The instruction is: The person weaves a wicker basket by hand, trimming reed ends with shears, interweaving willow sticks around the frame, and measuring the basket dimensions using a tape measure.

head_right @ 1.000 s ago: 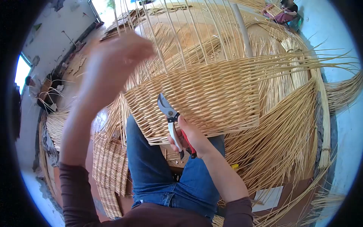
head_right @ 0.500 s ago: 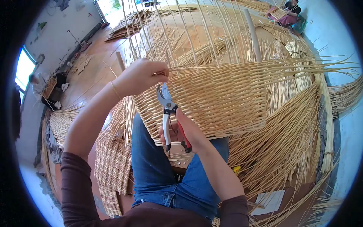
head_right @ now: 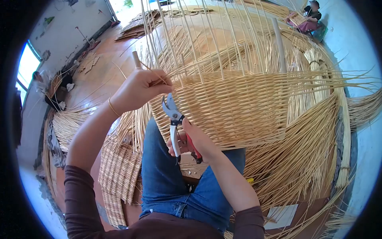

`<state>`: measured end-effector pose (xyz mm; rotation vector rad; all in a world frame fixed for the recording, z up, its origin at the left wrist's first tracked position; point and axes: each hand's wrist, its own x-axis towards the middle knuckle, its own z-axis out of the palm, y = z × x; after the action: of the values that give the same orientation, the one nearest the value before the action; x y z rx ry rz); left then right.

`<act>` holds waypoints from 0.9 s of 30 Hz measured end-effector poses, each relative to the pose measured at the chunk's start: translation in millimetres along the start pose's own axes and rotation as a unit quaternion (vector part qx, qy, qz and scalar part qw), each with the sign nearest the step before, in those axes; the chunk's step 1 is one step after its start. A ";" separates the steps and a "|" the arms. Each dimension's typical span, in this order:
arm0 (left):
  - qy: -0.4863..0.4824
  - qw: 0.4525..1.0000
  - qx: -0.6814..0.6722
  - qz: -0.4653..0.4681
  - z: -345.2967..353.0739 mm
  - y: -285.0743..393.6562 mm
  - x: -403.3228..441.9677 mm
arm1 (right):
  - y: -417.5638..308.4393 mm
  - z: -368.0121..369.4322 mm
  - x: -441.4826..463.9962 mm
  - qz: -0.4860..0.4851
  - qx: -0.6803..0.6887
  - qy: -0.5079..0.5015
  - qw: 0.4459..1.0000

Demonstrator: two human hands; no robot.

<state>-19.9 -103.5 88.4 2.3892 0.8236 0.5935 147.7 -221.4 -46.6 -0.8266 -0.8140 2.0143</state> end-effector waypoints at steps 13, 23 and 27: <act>0.266 0.934 -0.183 -0.152 -34.0 -60.3 -112.5 | 47.7 4.0 -86.6 -0.111 -0.026 0.059 0.992; 0.091 0.978 -0.070 -0.174 51.9 -135.2 -150.0 | 184.1 -115.7 -224.8 0.015 0.064 0.690 0.721; 0.118 0.977 -0.100 -0.145 97.7 -90.8 -101.4 | 173.3 -161.1 -228.8 -0.155 -0.085 0.704 0.688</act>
<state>-76.7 -143.3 -64.1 1.9940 1.1321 0.8072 307.2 -456.2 -213.2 -1.7835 -0.1383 0.5310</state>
